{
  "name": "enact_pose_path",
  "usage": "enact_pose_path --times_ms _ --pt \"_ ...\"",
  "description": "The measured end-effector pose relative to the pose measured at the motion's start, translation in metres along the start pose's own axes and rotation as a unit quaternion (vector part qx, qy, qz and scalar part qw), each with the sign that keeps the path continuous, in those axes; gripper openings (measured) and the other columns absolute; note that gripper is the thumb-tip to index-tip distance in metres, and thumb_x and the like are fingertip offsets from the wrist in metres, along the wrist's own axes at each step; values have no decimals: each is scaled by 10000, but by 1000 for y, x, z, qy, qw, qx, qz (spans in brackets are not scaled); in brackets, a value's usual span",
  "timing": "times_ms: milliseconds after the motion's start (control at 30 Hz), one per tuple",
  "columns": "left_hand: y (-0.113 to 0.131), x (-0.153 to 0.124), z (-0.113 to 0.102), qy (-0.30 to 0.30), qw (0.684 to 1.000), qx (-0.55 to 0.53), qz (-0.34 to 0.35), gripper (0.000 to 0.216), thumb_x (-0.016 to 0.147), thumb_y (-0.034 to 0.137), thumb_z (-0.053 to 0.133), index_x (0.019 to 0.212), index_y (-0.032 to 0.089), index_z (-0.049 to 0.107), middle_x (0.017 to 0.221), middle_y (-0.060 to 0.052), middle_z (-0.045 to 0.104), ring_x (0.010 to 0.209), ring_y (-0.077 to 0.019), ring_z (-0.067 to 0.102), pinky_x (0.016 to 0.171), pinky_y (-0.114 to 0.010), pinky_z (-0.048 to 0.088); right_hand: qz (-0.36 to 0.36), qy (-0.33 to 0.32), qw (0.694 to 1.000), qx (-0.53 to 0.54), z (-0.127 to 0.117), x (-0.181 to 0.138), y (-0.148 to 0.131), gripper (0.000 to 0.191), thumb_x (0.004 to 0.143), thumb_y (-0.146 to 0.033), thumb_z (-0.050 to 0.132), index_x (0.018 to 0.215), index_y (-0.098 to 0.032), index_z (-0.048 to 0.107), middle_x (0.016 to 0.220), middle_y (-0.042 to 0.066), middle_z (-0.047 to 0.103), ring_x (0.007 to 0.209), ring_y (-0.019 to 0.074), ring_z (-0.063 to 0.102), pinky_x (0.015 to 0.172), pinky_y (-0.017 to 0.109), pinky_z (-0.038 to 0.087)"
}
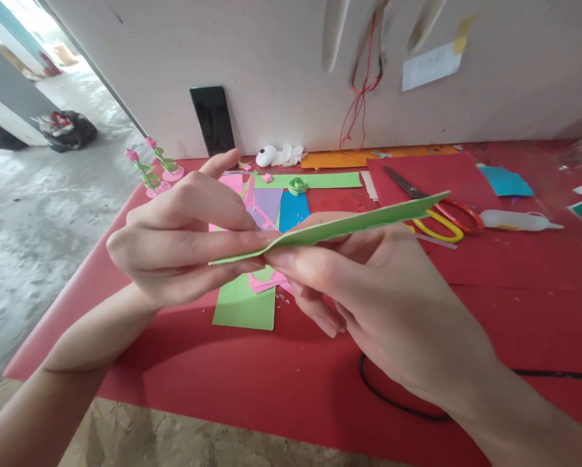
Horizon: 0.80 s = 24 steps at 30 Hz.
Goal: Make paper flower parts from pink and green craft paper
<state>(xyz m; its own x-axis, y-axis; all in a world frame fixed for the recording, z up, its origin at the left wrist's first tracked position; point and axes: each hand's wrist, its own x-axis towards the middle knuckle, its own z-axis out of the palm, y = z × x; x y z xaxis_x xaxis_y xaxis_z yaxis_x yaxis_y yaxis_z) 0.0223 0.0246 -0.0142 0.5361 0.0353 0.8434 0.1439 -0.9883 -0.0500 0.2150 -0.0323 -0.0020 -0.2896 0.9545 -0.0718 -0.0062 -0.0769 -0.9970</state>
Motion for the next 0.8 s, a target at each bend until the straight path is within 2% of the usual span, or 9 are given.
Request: enact_pose_path --times_ms 67,167,233,333,433,567,800 --pt "2 0 2 24 999 -11 -18 112 858 234 600 915 290 679 867 100 680 805 -57 683 1077 -336 492 -7 -18 1000 1 -2 0 -1 307 727 -380 714 510 -234 552 379 -51 397 334 53 344 300 220 225" --pt "6 1 7 75 995 -31 -51 113 854 217 604 828 279 695 810 92 677 747 -56 679 1047 -323 520 -39 -31 999 -15 -1 0 -1 281 730 -433 719 541 -259 608 383 -49 434 323 64 375 282 216 249" --pt "8 3 11 105 992 -43 -61 122 842 219 621 758 262 698 761 72 678 694 -68 675 1009 -326 554 -65 0 997 -41 1 -1 0 196 742 -431 715 614 -293 664 426 -50 489 338 66 409 278 206 293" --pt "11 4 16 140 985 -68 -73 138 836 223 632 713 244 692 708 53 672 657 -83 669 962 -356 589 -119 82 988 -64 5 -5 3 78 744 -413 724 729 -338 709 540 -45 581 403 65 477 284 181 343" --pt "15 3 18 157 976 -95 -117 120 843 224 631 744 244 696 717 54 670 672 -84 673 967 -383 583 -149 110 979 -83 6 -8 4 41 735 -394 735 764 -375 713 665 -56 654 474 61 533 288 151 346" --pt "17 2 15 133 975 -98 -148 108 852 254 624 768 268 691 730 68 667 684 -86 678 926 -385 600 -176 107 975 -86 6 -7 3 44 761 -374 715 765 -414 697 646 -87 646 457 48 516 297 138 337" --pt "15 1 15 97 983 -82 -129 46 848 257 639 869 263 679 811 38 674 765 -90 684 969 -355 579 -123 89 985 -83 3 -1 2 224 768 -266 642 549 -259 599 438 -53 463 397 67 420 336 200 335"
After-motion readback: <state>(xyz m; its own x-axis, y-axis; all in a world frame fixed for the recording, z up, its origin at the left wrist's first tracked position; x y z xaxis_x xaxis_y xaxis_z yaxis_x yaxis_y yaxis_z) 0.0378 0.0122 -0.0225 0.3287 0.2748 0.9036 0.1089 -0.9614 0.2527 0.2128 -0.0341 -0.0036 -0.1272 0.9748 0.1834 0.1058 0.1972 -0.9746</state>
